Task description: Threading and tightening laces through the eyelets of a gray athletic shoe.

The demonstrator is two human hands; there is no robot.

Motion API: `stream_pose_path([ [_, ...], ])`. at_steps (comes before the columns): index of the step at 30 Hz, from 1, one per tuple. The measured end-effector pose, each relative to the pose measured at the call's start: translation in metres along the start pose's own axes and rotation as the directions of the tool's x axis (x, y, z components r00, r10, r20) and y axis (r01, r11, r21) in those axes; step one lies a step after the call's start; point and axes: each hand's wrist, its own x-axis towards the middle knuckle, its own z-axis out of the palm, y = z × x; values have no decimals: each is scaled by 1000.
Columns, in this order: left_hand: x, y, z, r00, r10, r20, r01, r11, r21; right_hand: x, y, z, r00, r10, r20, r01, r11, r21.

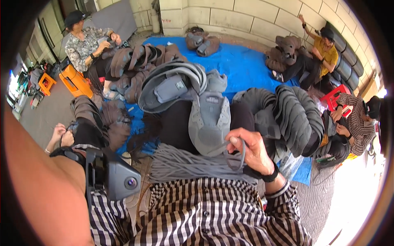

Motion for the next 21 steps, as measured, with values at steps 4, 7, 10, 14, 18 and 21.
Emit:
stream_pose_path([
  [4,12,8,0,993,114,-16,-113,993,30,-4,-2,0,1000,6,16,-6,1000,1],
  [7,16,17,-7,985,170,-38,-167,983,80,-5,-3,2,1000,14,19,-15,1000,19],
  [10,10,24,-11,979,186,-82,-175,977,123,-10,-4,-1,996,68,-55,-68,998,-1],
  [14,-8,32,-2,974,154,-166,-130,981,143,2,5,0,981,112,-158,-82,979,188],
  [18,-17,38,4,961,168,-217,-137,979,153,6,6,-2,967,55,-250,34,940,339],
  [21,-15,39,9,953,193,-234,-157,974,164,6,1,-5,956,24,-293,83,934,347],
])
